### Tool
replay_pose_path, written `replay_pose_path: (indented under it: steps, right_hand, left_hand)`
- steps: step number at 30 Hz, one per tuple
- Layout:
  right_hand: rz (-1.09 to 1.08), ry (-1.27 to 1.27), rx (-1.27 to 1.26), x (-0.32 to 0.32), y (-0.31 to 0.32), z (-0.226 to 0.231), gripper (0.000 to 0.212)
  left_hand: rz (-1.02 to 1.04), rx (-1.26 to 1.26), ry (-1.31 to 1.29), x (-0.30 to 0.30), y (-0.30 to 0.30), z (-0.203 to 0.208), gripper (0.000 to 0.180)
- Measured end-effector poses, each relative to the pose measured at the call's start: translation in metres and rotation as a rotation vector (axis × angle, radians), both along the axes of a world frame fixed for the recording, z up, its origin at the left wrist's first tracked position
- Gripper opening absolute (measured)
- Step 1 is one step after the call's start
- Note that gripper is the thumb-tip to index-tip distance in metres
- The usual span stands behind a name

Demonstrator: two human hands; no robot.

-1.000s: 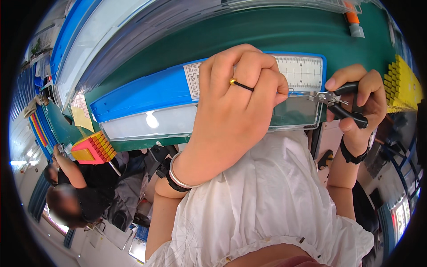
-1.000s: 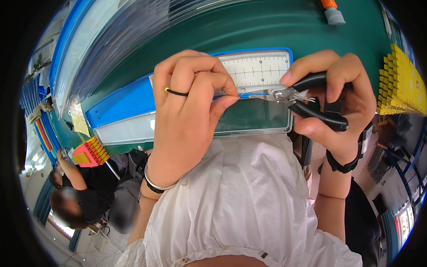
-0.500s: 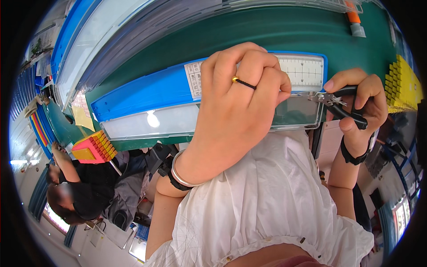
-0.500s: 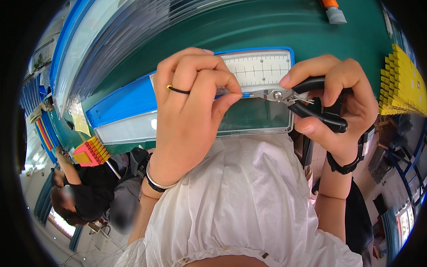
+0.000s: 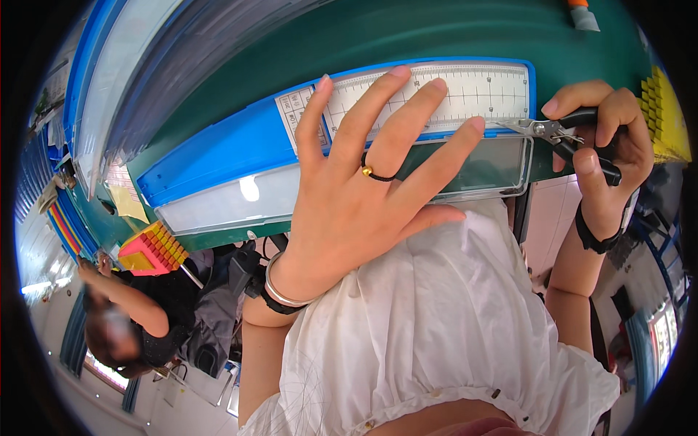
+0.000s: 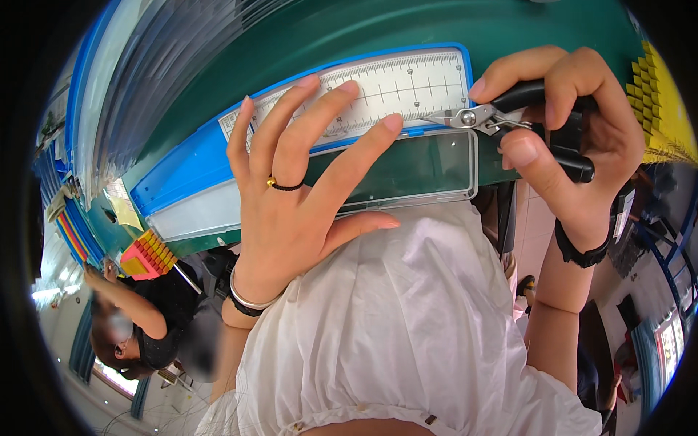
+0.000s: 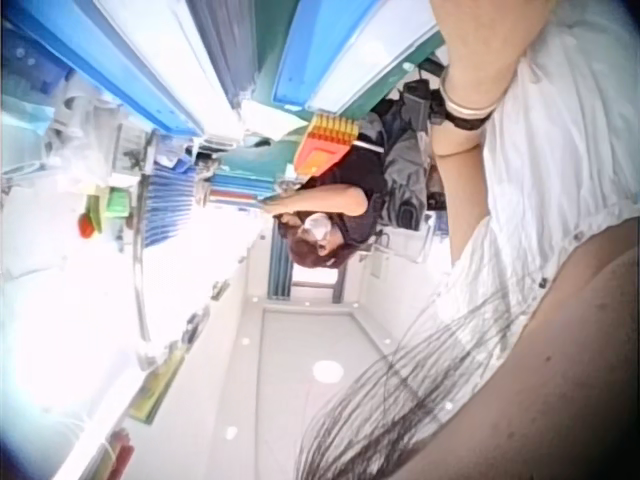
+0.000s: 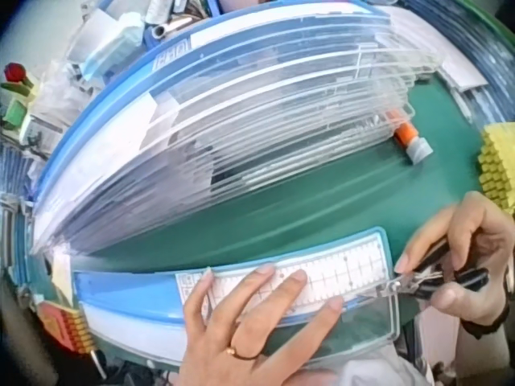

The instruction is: Manually assemble electronic components into a housing using wire cutters.

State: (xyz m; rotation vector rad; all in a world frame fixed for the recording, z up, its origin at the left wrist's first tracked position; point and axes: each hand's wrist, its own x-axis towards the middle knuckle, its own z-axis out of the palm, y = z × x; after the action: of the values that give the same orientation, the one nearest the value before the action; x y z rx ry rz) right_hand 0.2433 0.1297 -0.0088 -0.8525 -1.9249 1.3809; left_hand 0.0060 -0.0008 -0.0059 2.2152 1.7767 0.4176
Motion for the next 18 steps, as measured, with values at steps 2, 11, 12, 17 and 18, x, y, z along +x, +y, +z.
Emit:
replay_pose_path:
  steps: [2, 11, 12, 17, 18]
  right_hand:
    - [-0.012, 0.002, 0.003, -0.0001, -0.0002, -0.0007, 0.039]
    - [-0.029, -0.028, 0.059, -0.0013, -0.0023, 0.0004, 0.027]
    - [-0.027, -0.032, 0.059, -0.0010, -0.0026, 0.0007, 0.027]
    - [-0.026, -0.036, 0.086, 0.0010, -0.0022, -0.0001, 0.026]
    - [-0.019, -0.036, 0.100, 0.0013, -0.0018, -0.0006, 0.025]
  left_hand:
    - [-0.002, -0.002, 0.012, 0.0002, 0.0006, -0.0012, 0.067]
    - [0.002, 0.008, 0.053, 0.0027, 0.0010, -0.0039, 0.062]
    - [0.001, 0.011, 0.063, 0.0028, 0.0011, -0.0041, 0.061]
    - [-0.003, 0.010, 0.070, 0.0031, 0.0018, -0.0041, 0.061]
    - [-0.004, 0.011, 0.071, 0.0030, 0.0019, -0.0043, 0.061]
